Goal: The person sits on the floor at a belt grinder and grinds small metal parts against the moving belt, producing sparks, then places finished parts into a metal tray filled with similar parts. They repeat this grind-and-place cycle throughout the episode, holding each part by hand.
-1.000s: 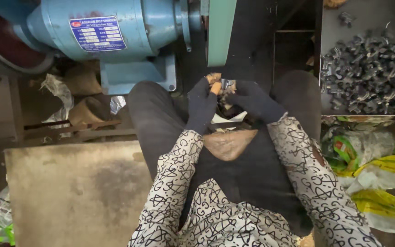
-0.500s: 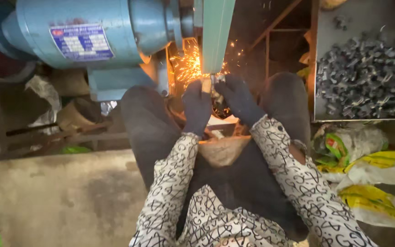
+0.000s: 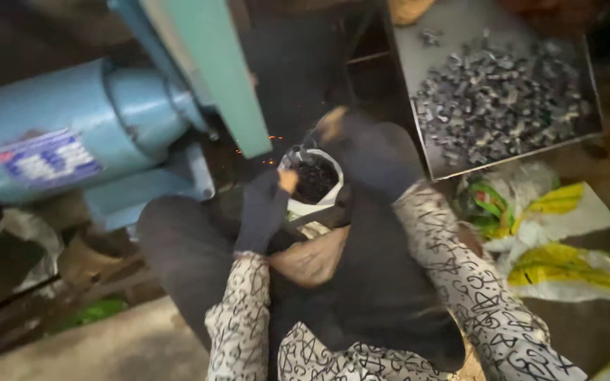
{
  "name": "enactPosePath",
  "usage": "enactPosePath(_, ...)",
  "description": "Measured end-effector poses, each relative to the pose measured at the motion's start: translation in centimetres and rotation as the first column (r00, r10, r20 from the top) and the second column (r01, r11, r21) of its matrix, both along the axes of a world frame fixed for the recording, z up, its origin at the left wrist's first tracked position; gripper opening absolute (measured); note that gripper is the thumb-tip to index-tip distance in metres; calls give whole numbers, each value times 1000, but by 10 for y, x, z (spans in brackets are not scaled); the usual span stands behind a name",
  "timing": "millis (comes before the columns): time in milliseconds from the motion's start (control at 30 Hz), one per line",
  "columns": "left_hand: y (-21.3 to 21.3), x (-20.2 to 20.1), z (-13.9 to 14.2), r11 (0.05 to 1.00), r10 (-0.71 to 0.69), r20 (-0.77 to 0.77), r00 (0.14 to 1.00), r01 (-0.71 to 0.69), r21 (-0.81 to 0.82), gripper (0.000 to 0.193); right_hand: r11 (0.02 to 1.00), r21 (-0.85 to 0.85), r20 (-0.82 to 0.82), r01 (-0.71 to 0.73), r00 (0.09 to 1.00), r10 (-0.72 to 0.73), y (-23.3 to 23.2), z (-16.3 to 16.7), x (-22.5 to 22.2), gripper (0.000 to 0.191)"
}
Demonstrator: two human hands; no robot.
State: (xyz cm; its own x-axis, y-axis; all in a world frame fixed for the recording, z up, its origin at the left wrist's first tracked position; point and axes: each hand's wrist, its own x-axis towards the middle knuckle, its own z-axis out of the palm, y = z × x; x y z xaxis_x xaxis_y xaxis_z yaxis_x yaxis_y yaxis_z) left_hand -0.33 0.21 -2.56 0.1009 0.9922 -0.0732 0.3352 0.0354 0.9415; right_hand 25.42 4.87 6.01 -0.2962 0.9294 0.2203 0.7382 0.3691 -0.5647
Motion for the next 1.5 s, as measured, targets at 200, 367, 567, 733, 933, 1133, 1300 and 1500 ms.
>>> enactPosePath(200,-12,19,13,904,-392,-310,866,300,-304,48,815,340,214,469,806,-552,54,-3,100,29)
enactPosePath(367,-7,29,22,957,-286,-272,919,259,-130,50,826,218,260,520,785,-563,99,3,117,18)
enactPosePath(567,-2,31,17,975,-192,-174,966,167,-145,44,787,318,79,529,812,-578,87,21,84,24)
enactPosePath(733,5,34,9,913,336,586,738,-101,-396,41,980,64,109,191,974,-197,0,-1,-43,20)
enactPosePath(933,-14,8,14,919,365,687,628,-123,-376,36,864,-385,-491,-325,865,106,-35,-20,-76,20)
enactPosePath(1133,-13,6,31,920,391,565,726,-292,-262,26,584,-712,-617,-389,744,-258,-32,-19,-100,21)
enactPosePath(1300,-9,8,33,934,356,475,804,-324,-151,24,809,-491,-645,-325,759,-87,-18,-27,-104,21)
enactPosePath(1500,1,4,21,914,398,-111,911,-404,-39,30,814,-566,-309,-127,949,-67,3,-50,-110,25)
